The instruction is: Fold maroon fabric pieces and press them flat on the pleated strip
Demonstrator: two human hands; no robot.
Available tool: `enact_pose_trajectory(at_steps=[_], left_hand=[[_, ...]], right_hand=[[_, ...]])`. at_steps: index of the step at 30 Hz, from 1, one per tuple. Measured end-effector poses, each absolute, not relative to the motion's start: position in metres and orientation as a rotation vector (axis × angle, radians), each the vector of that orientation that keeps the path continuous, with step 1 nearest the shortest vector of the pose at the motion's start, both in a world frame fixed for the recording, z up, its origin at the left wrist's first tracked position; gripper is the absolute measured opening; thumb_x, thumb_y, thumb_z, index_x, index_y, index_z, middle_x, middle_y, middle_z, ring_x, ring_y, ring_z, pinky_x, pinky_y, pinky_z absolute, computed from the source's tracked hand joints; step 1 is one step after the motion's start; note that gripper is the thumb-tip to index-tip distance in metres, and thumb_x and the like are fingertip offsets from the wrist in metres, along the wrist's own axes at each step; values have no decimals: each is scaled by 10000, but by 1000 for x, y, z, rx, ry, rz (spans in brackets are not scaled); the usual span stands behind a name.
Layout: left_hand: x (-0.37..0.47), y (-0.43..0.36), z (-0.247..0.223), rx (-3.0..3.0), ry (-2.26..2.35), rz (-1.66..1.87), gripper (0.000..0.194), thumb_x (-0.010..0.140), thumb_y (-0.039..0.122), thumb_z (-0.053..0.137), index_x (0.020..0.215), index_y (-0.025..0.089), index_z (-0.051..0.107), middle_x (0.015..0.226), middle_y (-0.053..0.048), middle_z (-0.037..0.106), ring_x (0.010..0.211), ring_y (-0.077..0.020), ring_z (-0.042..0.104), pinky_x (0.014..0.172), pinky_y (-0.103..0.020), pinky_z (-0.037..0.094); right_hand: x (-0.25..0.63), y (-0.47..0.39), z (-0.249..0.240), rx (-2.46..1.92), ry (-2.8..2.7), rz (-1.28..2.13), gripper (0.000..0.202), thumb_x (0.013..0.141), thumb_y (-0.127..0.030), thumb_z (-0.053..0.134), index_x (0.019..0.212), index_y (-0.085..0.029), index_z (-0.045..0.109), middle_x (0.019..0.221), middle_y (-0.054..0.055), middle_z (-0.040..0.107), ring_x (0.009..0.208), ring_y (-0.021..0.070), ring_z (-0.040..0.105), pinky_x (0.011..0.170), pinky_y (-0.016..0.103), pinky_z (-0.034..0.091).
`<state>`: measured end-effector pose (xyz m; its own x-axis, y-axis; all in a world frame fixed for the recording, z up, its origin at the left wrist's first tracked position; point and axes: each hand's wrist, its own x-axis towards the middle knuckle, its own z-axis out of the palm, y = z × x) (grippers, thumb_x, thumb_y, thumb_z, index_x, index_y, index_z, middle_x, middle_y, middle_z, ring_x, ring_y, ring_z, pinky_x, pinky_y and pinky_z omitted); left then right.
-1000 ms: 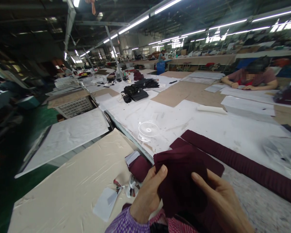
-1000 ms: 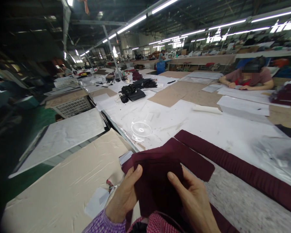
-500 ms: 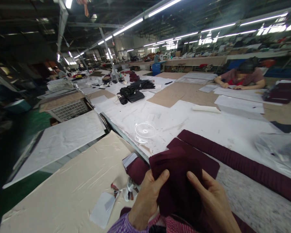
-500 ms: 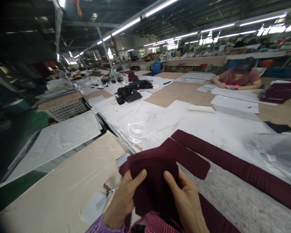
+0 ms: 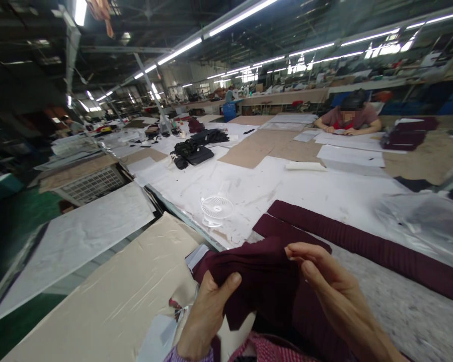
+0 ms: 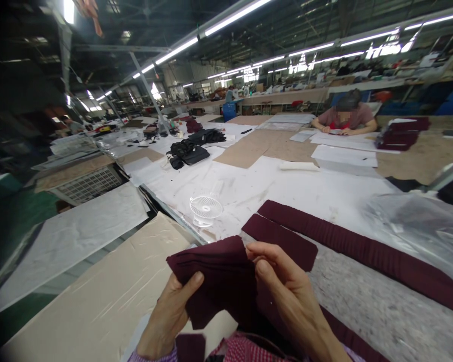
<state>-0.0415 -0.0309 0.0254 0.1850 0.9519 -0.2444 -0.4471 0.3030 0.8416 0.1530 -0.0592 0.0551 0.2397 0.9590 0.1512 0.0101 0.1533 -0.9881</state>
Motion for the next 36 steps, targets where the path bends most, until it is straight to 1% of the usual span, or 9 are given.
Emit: enact_pose_trajectory(at_steps=[3, 6, 11, 13, 16, 21, 26, 31, 36], left_hand=[[-43, -30, 23, 725, 890, 1101, 278, 690, 252, 759, 963, 224, 712, 926, -11, 751, 889, -187, 665, 904, -342, 499], [-43, -30, 26, 774, 883, 1079, 287, 719, 258, 736, 1004, 244, 707, 960, -3, 748, 897, -168, 659, 897, -307, 494], [-43, -31, 40, 907, 918, 977, 329, 744, 326, 707, 1040, 185, 705, 996, -61, 739, 944, -220, 647, 922, -349, 474], [-43, -31, 42, 969, 931, 943, 337, 761, 355, 683, 1043, 172, 705, 1000, -74, 735, 949, -235, 638, 899, -352, 477], [-42, -31, 42, 1047, 937, 933, 318, 787, 372, 648, 1028, 174, 713, 985, -67, 732, 926, -227, 629, 840, -326, 479], [-43, -30, 45, 1117, 907, 860, 288, 790, 363, 642, 995, 181, 729, 890, -57, 734, 825, -200, 624, 732, -281, 465], [-44, -29, 43, 1157, 847, 822, 291, 810, 347, 620, 1039, 194, 713, 911, -49, 733, 811, -182, 624, 758, -274, 464], [-42, -27, 41, 1131, 838, 806, 306, 799, 365, 628, 1035, 190, 712, 881, -42, 734, 791, -180, 627, 740, -261, 470], [-38, -27, 42, 1114, 798, 763, 301, 808, 374, 616, 1025, 191, 715, 867, -42, 729, 785, -175, 621, 727, -257, 463]], right_hand=[[159, -59, 63, -1141, -1219, 896, 151, 848, -399, 600, 936, -362, 716, 923, -7, 692, 790, 143, 654, 703, 215, 543], [164, -57, 71, -1078, -1391, 923, 187, 854, -439, 575, 910, -336, 722, 1006, 5, 671, 896, 169, 639, 780, 239, 528], [163, -53, 68, -1160, -1422, 997, 184, 859, -388, 580, 994, -332, 693, 1048, 21, 660, 950, 191, 628, 788, 270, 523], [162, -52, 64, -1173, -1376, 898, 248, 850, -350, 600, 1094, -378, 641, 1199, 15, 611, 1076, 203, 585, 831, 286, 513], [162, -51, 62, -1154, -1469, 742, 247, 823, -339, 631, 1063, -393, 658, 1381, 2, 474, 1223, 240, 487, 944, 351, 462], [161, -46, 68, -1224, -1607, 895, 168, 802, -397, 637, 918, -305, 716, 1296, 60, 555, 1201, 287, 506, 964, 429, 446], [155, -45, 68, -1249, -1481, 1028, 257, 804, -429, 626, 647, -238, 700, 1170, 64, 611, 1032, 257, 597, 828, 351, 496], [155, -44, 63, -1283, -1443, 982, 277, 764, -443, 669, 590, -227, 663, 1136, 64, 595, 1117, 263, 531, 900, 352, 451], [154, -41, 57, -1311, -1348, 1020, 350, 705, -494, 705, 543, -201, 602, 1105, 78, 600, 1060, 273, 556, 897, 388, 447]])
